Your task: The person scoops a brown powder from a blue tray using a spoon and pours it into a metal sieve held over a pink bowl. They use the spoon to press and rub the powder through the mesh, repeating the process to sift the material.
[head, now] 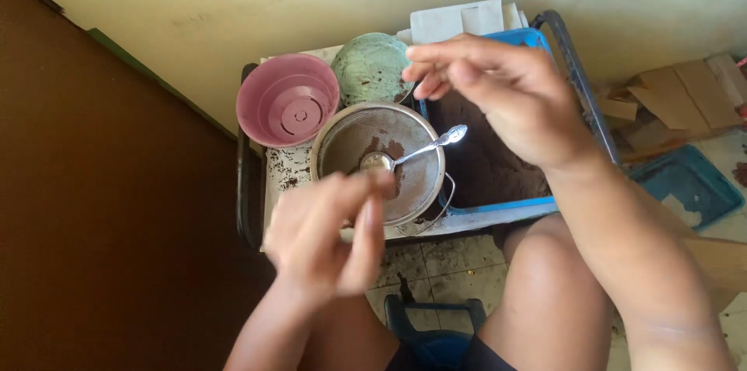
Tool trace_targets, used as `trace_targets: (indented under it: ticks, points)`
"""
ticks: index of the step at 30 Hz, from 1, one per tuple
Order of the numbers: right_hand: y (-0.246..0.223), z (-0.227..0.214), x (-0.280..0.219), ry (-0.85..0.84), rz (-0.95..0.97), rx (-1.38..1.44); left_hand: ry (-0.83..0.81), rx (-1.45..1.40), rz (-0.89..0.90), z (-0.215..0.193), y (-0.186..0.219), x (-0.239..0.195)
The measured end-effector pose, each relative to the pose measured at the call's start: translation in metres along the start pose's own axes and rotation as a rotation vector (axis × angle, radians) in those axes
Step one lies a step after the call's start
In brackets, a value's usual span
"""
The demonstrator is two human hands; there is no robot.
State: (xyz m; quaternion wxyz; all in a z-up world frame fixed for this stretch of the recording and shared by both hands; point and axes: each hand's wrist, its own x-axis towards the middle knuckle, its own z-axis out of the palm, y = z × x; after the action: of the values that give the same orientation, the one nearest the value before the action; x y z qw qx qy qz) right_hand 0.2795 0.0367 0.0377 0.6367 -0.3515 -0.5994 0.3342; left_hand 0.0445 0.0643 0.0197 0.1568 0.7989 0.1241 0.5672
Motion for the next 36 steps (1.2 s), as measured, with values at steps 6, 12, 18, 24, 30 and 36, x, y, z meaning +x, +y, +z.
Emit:
trace_targets:
  ticks: [6, 12, 18, 24, 30, 36]
  points:
    - [0.100, -0.051, -0.009, 0.117, 0.071, -0.647, -0.263, 0.234, -0.350, 0.032, -0.096, 0.009]
    - [0.127, -0.070, -0.038, 0.055, 0.224, -0.997, -0.497, 0.480, -0.571, 0.058, -0.145, -0.009]
    - [0.110, -0.069, -0.045, -0.035, 0.399, -0.983, -0.494, 0.632, -0.567, 0.048, -0.185, -0.055]
    - [0.113, -0.059, -0.046, -0.063, 0.544, -0.941, -0.464, 0.645, -0.671, 0.028, -0.190, -0.068]
    - [0.138, -0.057, -0.055, -0.022, 0.444, -0.904, -0.505, 0.610, -0.706, 0.027, -0.188, -0.079]
    - [0.125, -0.028, -0.055, 0.023, 0.221, -0.640, -0.544, 0.598, -0.770, 0.027, -0.194, -0.085]
